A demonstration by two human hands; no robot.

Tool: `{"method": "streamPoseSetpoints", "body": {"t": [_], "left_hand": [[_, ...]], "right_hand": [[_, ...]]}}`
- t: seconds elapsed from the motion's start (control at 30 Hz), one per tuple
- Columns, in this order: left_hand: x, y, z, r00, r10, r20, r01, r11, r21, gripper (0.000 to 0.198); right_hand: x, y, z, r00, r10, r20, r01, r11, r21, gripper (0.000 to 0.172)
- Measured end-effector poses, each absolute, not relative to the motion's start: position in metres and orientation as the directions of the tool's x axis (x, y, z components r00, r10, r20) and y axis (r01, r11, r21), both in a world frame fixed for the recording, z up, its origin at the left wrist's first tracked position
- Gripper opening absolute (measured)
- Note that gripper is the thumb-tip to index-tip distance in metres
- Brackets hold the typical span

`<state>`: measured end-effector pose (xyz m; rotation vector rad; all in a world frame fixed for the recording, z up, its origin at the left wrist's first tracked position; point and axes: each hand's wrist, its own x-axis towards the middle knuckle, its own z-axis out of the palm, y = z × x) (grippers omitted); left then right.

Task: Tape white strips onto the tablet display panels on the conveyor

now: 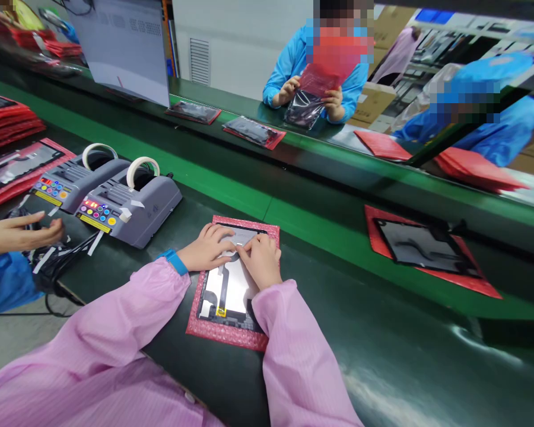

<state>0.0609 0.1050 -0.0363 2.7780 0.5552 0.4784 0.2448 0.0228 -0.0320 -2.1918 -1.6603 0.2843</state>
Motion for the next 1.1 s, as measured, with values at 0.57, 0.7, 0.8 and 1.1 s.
{"method": "streamPoseSetpoints", "body": {"t": [0.57, 0.7, 0.8, 1.1], "left_hand": [[0.0608, 0.1051, -0.0381, 0.868, 0.429, 0.252, 0.345, -0.884, 0.315, 0.047], [0.0605, 0.1056, -0.0405, 0.867, 0.430, 0.253, 0.351, -0.886, 0.303, 0.046], [0.0606, 0.1059, -0.0415, 0.865, 0.434, 0.251, 0.359, -0.885, 0.295, 0.046], [0.0608, 0.1073, -0.0409, 0.861, 0.442, 0.251, 0.353, -0.875, 0.332, 0.044]], "right_hand": [[0.2440, 0.0236, -0.0340, 0.280, 0.955, 0.096, 0.879, -0.214, -0.427, 0.030], [0.2434, 0.0236, -0.0319, 0.279, 0.956, 0.094, 0.880, -0.216, -0.422, 0.032], [0.2428, 0.0232, -0.0306, 0.275, 0.957, 0.095, 0.880, -0.211, -0.426, 0.032], [0.2457, 0.0232, -0.0321, 0.265, 0.960, 0.092, 0.862, -0.193, -0.470, 0.029]]}}
